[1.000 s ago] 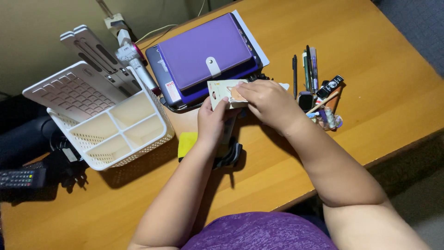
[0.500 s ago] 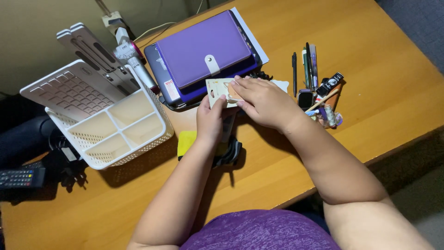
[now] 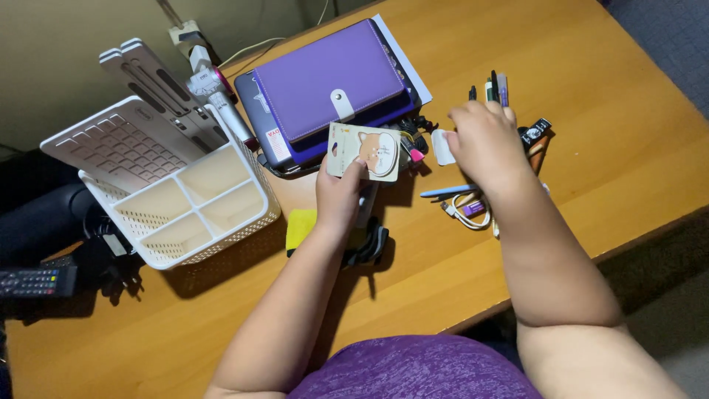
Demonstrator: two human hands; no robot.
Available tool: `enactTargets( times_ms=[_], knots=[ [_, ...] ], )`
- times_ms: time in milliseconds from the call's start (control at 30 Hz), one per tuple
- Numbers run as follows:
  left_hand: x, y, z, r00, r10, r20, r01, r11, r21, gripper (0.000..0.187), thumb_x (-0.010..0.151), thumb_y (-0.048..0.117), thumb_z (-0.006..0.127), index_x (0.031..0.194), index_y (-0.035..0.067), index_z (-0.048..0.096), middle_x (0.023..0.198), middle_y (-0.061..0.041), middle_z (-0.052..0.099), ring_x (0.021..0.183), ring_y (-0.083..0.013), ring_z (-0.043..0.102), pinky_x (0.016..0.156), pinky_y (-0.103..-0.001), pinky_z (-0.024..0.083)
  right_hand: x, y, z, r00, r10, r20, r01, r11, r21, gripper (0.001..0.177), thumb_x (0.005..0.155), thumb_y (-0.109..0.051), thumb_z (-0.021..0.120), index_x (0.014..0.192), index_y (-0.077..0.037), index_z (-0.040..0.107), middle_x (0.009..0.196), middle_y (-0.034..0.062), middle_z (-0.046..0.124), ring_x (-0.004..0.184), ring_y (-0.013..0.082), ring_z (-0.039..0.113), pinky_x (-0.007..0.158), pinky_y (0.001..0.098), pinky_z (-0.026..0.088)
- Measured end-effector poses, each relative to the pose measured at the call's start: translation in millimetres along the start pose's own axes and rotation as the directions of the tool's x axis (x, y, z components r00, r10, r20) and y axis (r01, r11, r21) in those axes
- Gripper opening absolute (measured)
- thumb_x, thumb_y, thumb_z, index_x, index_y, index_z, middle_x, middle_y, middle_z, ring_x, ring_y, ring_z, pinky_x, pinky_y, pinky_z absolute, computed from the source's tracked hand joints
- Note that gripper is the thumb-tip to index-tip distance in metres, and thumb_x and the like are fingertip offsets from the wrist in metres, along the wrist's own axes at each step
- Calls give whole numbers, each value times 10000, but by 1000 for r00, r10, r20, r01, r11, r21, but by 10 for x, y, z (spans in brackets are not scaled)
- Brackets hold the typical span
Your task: The recorder uses a yellow cloth to wipe and clean various items on a desk, including a keyboard, a hair dryer, and a smartwatch.
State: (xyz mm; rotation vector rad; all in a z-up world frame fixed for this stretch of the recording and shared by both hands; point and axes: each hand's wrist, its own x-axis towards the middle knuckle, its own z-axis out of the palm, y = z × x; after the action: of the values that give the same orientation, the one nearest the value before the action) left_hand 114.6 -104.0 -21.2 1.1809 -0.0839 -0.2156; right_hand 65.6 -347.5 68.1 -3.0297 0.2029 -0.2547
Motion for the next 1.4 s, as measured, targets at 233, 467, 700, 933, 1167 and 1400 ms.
enactTargets(
  times_ms=[233, 467, 700, 933, 1167, 1400],
  knots=[
    [-6, 34, 28, 1000, -26, -9, 26, 999, -34, 434, 930, 90, 656, 1331, -39, 553, 1210, -118, 695, 1053, -179, 691, 882, -314, 580, 96, 222, 189, 991, -37, 129, 5, 970, 241, 471, 711, -287, 849, 1120, -96, 714, 1137, 121, 682, 1157, 358, 596, 1025, 496, 395],
    [-17, 0, 3, 1000, -9, 27, 11, 997, -75, 436, 941, 87, 655, 1345, -38, 548, 1208, -112, 695, 1055, -166, 688, 907, -302, 575, 48, 32, -269, 999, -49, -20, 52, 832, 553, 108, 922, -75, 715, 1015, -40, 673, 1287, 105, 656, 1170, 287, 636, 947, 414, 553],
    [-25, 17, 12, 998, -48, 41, 50, 997, -56, 439, 927, 67, 648, 1344, -40, 561, 1159, -107, 693, 997, -171, 673, 854, -317, 565, -70, -180, -604, 926, -342, -159, 258, 266, 929, 337, 635, 112, 488, 817, -48, 721, 1420, 135, 588, 1339, 267, 553, 1060, 358, 474],
    [-22, 27, 6, 993, 10, 116, 1, 995, -100, 433, 921, 62, 645, 1334, -46, 576, 1222, -105, 701, 1108, -184, 678, 968, -325, 548, -37, -104, -314, 959, -248, 134, -49, 321, 946, 265, 779, 97, 654, 937, -64, 792, 1228, 166, 707, 1172, 249, 684, 1023, 345, 531],
    [-109, 502, 104, 975, 70, 211, -75, 997, 16, 521, 898, 35, 729, 1348, 7, 467, 1213, -120, 667, 1119, -182, 667, 955, -342, 570, -155, -264, -775, 913, -407, 5, 52, 130, 990, 451, 824, 76, 437, 1170, -12, 712, 1275, 90, 638, 1157, 204, 651, 1018, 338, 525],
    [-426, 1194, -14, 926, 96, 365, -88, 995, -37, 461, 922, 36, 752, 1313, 2, 510, 1183, -110, 668, 1097, -163, 675, 945, -330, 592, -534, -703, -1187, 990, -139, -10, 45, 248, 968, 484, 923, 103, 626, 1356, -103, 560, 1126, 62, 686, 1000, 131, 683, 856, 256, 566]
  ],
)
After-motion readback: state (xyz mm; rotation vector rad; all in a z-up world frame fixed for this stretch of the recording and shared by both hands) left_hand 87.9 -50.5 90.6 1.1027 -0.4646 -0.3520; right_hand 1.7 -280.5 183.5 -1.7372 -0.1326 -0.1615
